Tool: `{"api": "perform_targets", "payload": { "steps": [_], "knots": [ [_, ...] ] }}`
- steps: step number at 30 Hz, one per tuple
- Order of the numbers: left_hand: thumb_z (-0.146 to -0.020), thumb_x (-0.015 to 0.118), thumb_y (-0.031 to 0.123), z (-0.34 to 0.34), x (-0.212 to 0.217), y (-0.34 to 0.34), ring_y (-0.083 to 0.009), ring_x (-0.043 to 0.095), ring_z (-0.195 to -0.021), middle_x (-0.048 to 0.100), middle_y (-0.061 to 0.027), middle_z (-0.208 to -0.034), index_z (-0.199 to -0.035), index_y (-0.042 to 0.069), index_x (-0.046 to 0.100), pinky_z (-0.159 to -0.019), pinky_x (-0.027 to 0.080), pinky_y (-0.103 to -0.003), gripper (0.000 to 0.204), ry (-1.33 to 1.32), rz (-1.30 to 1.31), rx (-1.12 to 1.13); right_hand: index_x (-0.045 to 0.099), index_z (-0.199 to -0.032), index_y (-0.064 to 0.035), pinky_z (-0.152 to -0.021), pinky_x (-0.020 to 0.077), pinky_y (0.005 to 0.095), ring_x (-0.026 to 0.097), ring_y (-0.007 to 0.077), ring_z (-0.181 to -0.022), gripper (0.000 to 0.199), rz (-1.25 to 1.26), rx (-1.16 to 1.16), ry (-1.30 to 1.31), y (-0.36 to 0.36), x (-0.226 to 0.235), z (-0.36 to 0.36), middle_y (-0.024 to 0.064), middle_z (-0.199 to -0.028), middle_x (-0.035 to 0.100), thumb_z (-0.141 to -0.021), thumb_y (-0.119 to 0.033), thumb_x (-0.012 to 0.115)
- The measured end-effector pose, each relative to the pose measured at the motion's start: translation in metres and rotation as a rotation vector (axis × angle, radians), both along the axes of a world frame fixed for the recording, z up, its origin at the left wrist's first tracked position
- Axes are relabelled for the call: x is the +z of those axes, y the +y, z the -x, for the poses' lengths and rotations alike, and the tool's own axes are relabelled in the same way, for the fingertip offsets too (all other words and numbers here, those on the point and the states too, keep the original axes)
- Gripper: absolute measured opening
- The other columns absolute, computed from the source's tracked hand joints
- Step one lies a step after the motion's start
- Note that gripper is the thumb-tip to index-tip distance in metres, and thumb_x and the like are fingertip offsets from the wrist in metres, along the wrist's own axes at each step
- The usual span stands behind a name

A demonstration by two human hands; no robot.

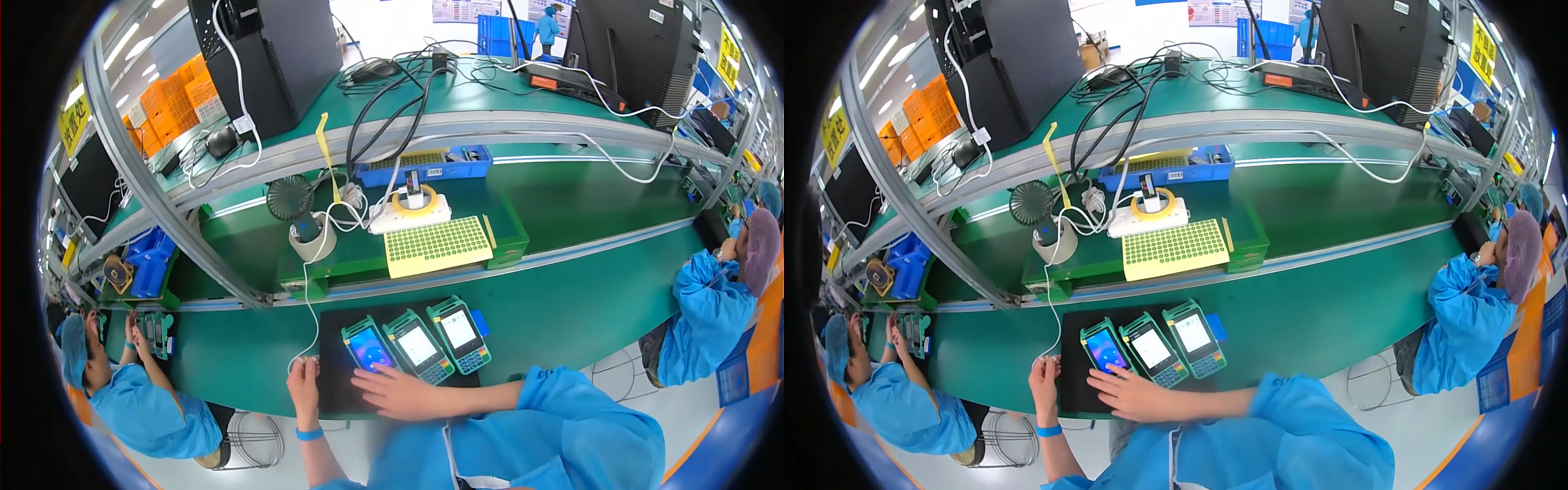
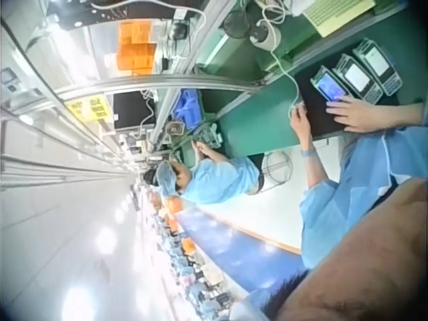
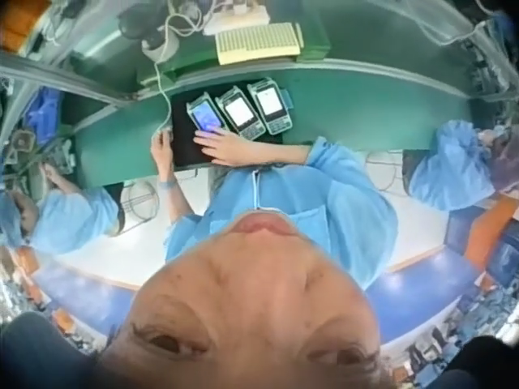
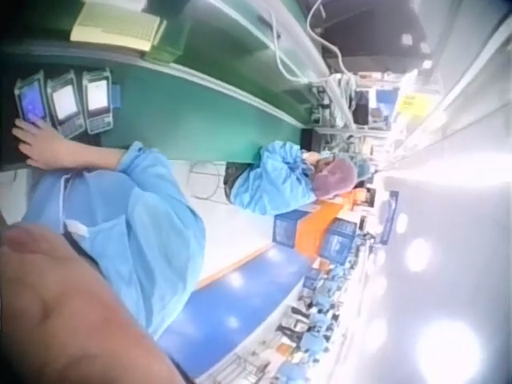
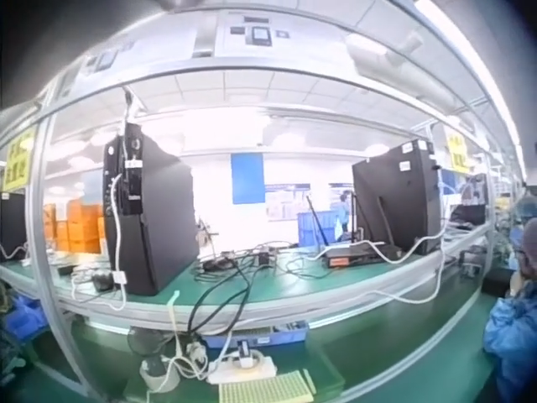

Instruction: The person tests handheld terminal devices on an assembly line by connecting a cable, tapping their screens, applying sticker labels onto them, and sliding the devices down the table.

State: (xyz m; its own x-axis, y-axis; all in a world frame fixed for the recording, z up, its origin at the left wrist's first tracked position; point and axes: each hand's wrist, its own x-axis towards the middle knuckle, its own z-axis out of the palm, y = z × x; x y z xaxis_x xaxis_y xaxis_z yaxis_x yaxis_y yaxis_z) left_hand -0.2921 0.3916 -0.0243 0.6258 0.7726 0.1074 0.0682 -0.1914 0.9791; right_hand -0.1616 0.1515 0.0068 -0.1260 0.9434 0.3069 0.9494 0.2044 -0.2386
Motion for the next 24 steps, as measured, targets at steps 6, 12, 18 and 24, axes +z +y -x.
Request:
{"api": "perform_targets", "payload": {
  "steps": [6, 12, 18, 24],
  "knots": [
    [-0.109, 0.056, 0.018, -0.035, 0.004, -0.047, -0.0142, 0.065, -0.095, 0.072, -0.0136, -0.118, -0.101, 0.000, 0.066, -0.089, 0.057, -0.030, 0.022, 0.024, 0.206, -0.249, 0.051, -0.146, 0.0011, -0.126, 0.0245, 0.0542, 0.028, 0.0371, -0.156, 0.064, -0.031, -0.123, 0.245, -0.027, -0.012, 0.010, 0.0221, -0.162, 0.038, -0.093, -0.029, 0.072],
    [-0.111, 0.052, 0.020, -0.091, 0.001, -0.114, -0.0243, 0.069, -0.112, 0.068, -0.0196, -0.132, -0.114, 0.002, 0.062, -0.099, 0.058, -0.039, 0.021, -0.003, 0.505, -0.495, 0.051, -0.141, 0.0046, -0.121, 0.0305, 0.0575, 0.038, 0.0443, -0.149, 0.067, -0.138, -0.609, 0.251, -0.066, -0.022, -0.020, 0.0260, -0.152, 0.047, -0.089, -0.030, 0.076],
    [-0.112, 0.052, 0.022, -0.131, 0.002, -0.165, -0.0258, 0.065, -0.123, 0.063, -0.0190, -0.140, -0.117, 0.001, 0.061, -0.102, 0.058, -0.041, 0.024, 0.023, 0.645, -0.614, 0.054, -0.139, 0.0007, -0.119, 0.0305, 0.0588, 0.038, 0.0422, -0.148, 0.068, -0.126, -0.813, 0.178, -0.101, -0.024, -0.053, 0.0225, -0.153, 0.048, -0.087, -0.038, 0.075],
    [-0.111, 0.051, 0.020, -0.152, 0.006, -0.196, -0.0331, 0.063, -0.127, 0.052, -0.0217, -0.151, -0.112, 0.000, 0.063, -0.110, 0.052, -0.048, 0.023, -0.037, 0.723, -0.663, 0.057, -0.137, -0.0010, -0.119, 0.0314, 0.0581, 0.040, 0.0406, -0.147, 0.063, -0.133, -0.905, 0.169, -0.128, -0.016, -0.075, 0.0217, -0.153, 0.049, -0.081, -0.029, 0.071]
  ]
}}
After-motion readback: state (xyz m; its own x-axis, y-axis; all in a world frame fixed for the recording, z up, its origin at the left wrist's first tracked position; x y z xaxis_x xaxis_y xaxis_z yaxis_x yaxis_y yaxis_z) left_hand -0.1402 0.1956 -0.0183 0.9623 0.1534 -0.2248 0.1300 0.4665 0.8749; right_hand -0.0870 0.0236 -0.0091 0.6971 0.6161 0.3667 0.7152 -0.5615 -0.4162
